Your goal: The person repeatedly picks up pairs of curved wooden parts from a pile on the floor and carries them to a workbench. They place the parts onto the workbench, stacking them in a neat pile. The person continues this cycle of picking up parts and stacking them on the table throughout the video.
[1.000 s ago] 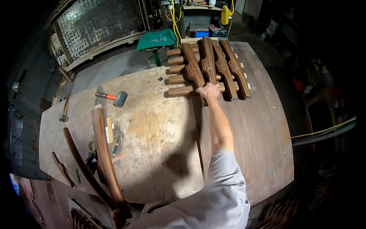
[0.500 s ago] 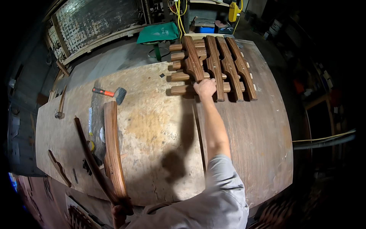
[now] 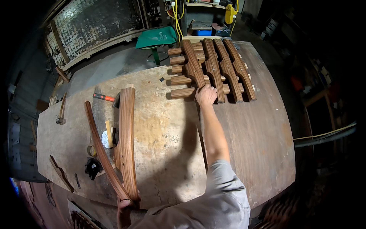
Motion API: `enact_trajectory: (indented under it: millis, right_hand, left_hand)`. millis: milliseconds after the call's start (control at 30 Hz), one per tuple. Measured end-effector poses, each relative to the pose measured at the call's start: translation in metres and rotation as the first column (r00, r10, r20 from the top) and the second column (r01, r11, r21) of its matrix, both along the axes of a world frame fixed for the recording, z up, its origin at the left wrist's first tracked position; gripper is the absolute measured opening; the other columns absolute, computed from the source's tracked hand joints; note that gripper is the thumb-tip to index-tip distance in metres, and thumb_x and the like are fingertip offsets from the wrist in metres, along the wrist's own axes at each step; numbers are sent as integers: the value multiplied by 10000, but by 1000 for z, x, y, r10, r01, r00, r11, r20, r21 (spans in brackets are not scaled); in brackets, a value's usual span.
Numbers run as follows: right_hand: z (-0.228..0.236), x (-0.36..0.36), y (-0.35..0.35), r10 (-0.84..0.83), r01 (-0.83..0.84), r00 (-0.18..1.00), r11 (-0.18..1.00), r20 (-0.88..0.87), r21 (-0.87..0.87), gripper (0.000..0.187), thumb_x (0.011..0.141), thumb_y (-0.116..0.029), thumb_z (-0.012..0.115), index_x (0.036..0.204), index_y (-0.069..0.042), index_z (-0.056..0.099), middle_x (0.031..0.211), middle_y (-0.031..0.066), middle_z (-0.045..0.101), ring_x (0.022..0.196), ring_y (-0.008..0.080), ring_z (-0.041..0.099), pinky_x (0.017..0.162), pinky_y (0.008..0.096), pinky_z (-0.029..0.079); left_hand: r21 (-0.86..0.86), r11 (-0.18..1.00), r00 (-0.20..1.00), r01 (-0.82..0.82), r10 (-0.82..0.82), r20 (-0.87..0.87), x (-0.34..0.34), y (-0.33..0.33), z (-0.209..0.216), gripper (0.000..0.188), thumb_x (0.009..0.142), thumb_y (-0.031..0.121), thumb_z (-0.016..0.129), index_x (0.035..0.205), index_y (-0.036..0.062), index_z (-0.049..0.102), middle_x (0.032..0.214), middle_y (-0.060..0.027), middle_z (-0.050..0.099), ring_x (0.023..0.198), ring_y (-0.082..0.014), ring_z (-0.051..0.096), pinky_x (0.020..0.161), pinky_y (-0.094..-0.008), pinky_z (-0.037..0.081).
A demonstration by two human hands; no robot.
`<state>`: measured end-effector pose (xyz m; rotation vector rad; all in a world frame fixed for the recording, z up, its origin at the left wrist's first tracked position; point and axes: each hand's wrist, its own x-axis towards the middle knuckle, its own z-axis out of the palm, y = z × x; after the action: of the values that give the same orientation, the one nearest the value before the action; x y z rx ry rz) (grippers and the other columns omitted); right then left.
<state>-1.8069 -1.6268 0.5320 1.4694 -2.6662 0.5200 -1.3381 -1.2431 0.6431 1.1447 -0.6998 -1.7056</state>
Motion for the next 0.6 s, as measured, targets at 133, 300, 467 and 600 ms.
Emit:
enact_trajectory:
  millis: [133,300,467,600]
  right_hand:
    - [-6,-13,10,-94,95,995,992,19,-81,531,877,-478,686,1065,18,653,1034,240,677,1042,400,635,870,477,545]
    - [32,-25,38,-97,52,953,985,-285,-163,572,863,-485,707,1233,-54,637,1014,215,679,1024,362,621,833,488,536]
    - [2,-81,43,-84,96,980,994,-179,56,554,863,-399,733,1279,-53,614,1042,218,690,1019,369,665,783,443,582]
    - [40,-60,50,-40,4,981,982,-189,-189,370,894,-346,708,1095,-36,685,1005,227,693,970,382,671,768,481,564]
  left_hand:
    - [-5,999,998,54,-54,-18,-6,-6,-1,878,651,300,775,1370,-49,410,1044,-196,660,813,-267,687,701,-370,581]
    - [3,999,999,35,-35,2,-4,6,2,842,663,309,771,1337,-64,431,1033,-197,657,808,-268,684,686,-376,576]
    - [-43,995,995,88,-90,-48,-5,-10,-13,970,692,316,752,1481,-31,307,1023,-201,645,798,-288,693,679,-393,594]
    - [-30,995,996,93,-93,-4,-27,-43,-5,955,716,305,735,1503,-25,306,1017,-181,639,806,-269,685,697,-386,581]
